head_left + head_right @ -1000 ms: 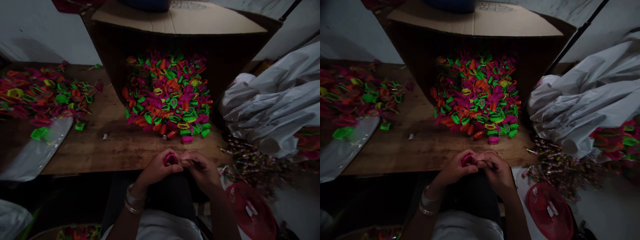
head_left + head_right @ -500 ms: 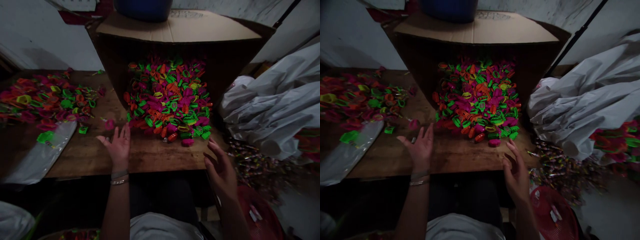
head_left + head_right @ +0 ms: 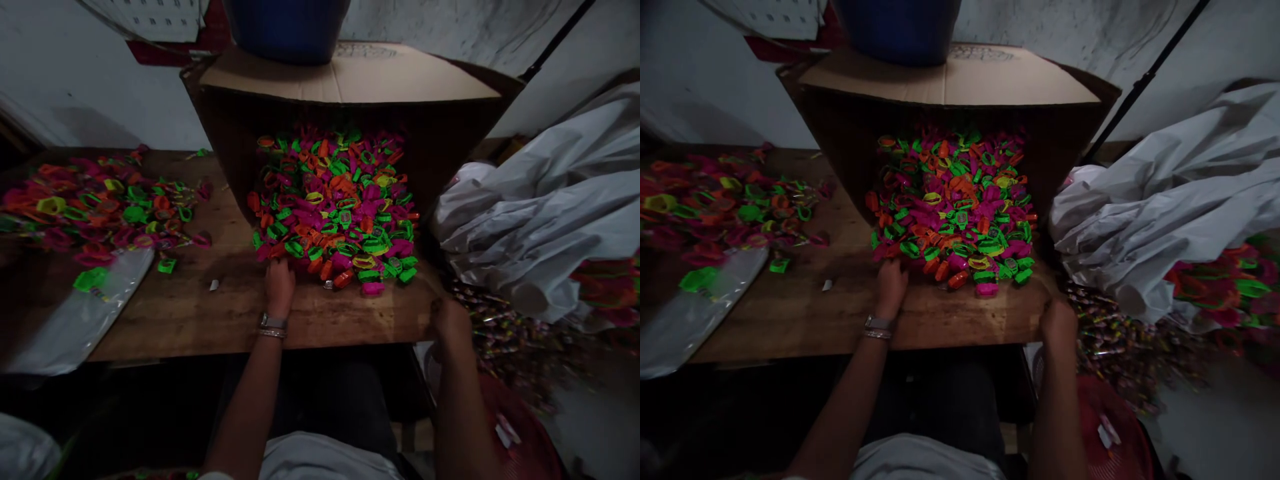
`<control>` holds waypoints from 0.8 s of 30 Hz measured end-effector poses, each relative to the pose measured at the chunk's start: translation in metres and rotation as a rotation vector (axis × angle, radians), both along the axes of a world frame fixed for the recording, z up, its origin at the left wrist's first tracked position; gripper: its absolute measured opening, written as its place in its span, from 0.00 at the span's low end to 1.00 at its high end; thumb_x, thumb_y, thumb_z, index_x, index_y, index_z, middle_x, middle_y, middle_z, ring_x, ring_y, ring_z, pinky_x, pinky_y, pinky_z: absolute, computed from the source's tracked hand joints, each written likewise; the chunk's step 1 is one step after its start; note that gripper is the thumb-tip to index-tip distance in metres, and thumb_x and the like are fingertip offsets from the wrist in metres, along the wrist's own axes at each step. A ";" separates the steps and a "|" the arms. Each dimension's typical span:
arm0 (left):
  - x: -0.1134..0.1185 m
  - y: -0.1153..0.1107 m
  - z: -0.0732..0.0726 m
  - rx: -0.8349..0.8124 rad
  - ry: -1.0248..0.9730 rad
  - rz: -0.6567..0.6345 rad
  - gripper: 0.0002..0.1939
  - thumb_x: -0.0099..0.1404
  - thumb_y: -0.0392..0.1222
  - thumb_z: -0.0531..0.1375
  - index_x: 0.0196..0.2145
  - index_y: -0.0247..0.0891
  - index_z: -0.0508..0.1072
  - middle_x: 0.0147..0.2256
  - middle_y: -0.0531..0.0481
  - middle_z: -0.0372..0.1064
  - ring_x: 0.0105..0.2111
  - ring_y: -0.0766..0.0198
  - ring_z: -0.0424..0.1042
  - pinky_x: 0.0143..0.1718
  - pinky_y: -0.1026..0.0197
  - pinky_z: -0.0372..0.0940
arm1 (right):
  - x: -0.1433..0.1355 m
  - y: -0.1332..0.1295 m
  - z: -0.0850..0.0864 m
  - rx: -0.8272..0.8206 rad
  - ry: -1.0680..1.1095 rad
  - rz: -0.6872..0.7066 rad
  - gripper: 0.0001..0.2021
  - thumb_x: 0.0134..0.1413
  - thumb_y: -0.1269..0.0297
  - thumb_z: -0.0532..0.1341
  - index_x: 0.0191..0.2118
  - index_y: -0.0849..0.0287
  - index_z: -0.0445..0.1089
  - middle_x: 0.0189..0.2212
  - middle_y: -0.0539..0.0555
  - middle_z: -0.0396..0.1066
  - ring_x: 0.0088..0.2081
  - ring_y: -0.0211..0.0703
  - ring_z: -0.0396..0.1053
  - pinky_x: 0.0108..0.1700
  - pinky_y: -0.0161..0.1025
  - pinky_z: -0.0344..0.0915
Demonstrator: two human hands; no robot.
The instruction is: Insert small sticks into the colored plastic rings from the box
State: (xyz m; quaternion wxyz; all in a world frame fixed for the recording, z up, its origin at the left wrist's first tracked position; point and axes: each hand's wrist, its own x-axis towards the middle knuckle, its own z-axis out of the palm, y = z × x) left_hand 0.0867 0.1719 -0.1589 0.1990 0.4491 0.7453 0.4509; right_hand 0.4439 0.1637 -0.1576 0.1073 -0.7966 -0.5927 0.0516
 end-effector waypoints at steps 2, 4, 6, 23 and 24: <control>-0.002 -0.005 0.003 0.047 -0.069 -0.011 0.13 0.55 0.26 0.56 0.35 0.36 0.74 0.45 0.38 0.71 0.52 0.48 0.67 0.57 0.44 0.58 | -0.003 0.003 0.003 0.027 0.010 -0.009 0.13 0.42 0.80 0.54 0.28 0.69 0.76 0.26 0.69 0.74 0.33 0.59 0.73 0.34 0.44 0.63; 0.001 -0.013 0.005 0.099 -0.182 -0.044 0.11 0.57 0.30 0.56 0.36 0.37 0.75 0.43 0.41 0.73 0.49 0.52 0.70 0.55 0.47 0.62 | -0.007 0.003 0.011 0.071 0.045 -0.011 0.13 0.43 0.79 0.53 0.29 0.72 0.76 0.28 0.73 0.73 0.32 0.62 0.73 0.33 0.48 0.64; 0.009 -0.024 0.007 0.136 -0.327 -0.101 0.09 0.59 0.35 0.57 0.36 0.36 0.74 0.40 0.43 0.75 0.43 0.55 0.74 0.48 0.50 0.69 | -0.019 -0.001 0.023 0.124 0.113 0.022 0.12 0.45 0.77 0.55 0.33 0.71 0.76 0.30 0.71 0.74 0.33 0.60 0.73 0.35 0.49 0.66; 0.078 -0.078 0.036 0.040 -0.964 -0.374 0.19 0.55 0.43 0.64 0.45 0.36 0.74 0.47 0.40 0.74 0.43 0.55 0.75 0.41 0.58 0.71 | -0.155 -0.086 0.050 0.188 1.328 0.418 0.10 0.54 0.65 0.62 0.43 0.52 0.76 0.42 0.54 0.74 0.45 0.46 0.71 0.46 0.43 0.70; 0.076 -0.078 0.036 0.038 -0.918 -0.405 0.18 0.56 0.43 0.63 0.45 0.37 0.75 0.46 0.41 0.74 0.41 0.57 0.75 0.38 0.59 0.71 | -0.152 -0.086 0.052 0.183 1.332 0.403 0.10 0.55 0.64 0.62 0.43 0.52 0.76 0.42 0.54 0.74 0.45 0.46 0.72 0.46 0.43 0.70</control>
